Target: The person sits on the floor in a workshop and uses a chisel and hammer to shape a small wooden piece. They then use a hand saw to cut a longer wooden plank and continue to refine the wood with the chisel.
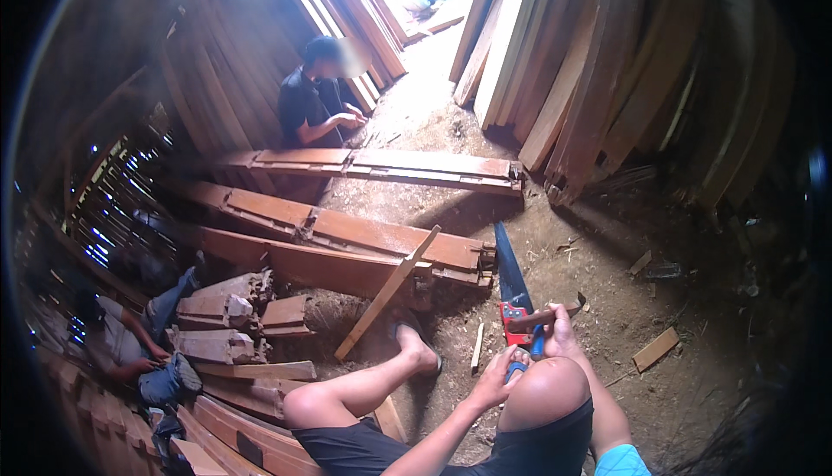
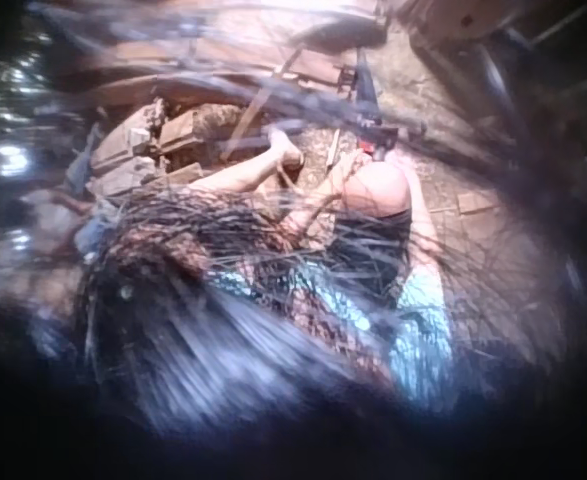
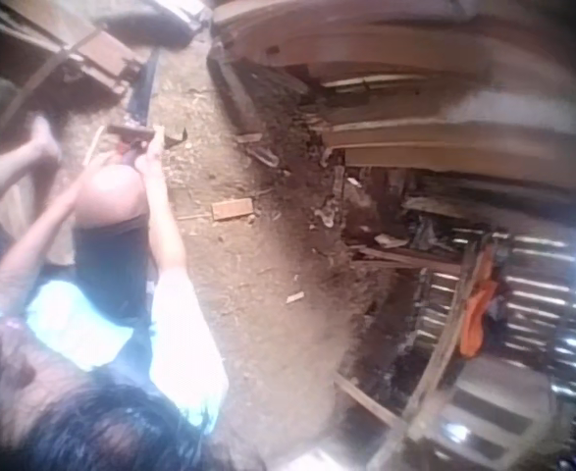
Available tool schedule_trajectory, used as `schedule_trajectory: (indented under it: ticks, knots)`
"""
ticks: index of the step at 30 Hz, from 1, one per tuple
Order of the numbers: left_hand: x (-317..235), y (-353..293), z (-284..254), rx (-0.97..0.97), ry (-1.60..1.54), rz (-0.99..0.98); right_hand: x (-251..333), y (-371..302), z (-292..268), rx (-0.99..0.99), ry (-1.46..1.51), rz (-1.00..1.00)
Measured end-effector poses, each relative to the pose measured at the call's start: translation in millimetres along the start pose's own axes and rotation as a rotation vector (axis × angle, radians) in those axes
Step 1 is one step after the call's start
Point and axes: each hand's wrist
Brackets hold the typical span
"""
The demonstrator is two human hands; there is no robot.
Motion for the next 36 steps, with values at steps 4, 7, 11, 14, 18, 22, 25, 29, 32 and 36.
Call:
schedule_trajectory:
  ticks: [4, 7, 11, 14, 18, 22, 25, 29, 32, 36]
  knots:
    - [-19, 16, 10, -0.24, -0.177, 0.182, -29, 9, 17, 0.157, -0.048, -0.083]
    - [-12, 12, 7, -0.321, -0.141, 0.175, -33, 3, 37, 0.11, 0.007, 0.125]
    - [-20, 17, -10, -0.372, -0.123, 0.257, -56, 11, 27, -0.02, -0.176, 0.144]
    - [3, 10, 0, -0.447, -0.186, 0.093, -70, 10, 30, -0.044, -0.323, 0.125]
    - [-9, 5, -16, -0.559, 0.164, 0.092, -77, 26, 12, 0.041, -0.374, 0.439]
    - [2, -8, -43, -0.554, 0.071, 0.036, -68, 8, 43, 0.1, -0.475, 0.532]
    - [3, -2, -67, -0.631, -0.088, -0.043, -45, 29, 40, 0.165, -0.358, 0.595]
    - [11, 8, -103, -0.82, -0.589, -0.305, -9, 32, 49, -0.024, -0.794, 0.291]
    - [36, 14, -114, -0.815, -0.525, -0.458, 36, 46, 13, -0.102, -1.518, 0.032]
    - [74, 5, -96, -0.732, -0.117, -0.415, 42, 48, 0, -0.52, -2.479, -0.824]
Point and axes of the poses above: each hand's wrist, its own y-axis towards the middle knuckle, its own z-axis out of the palm, x = y × z
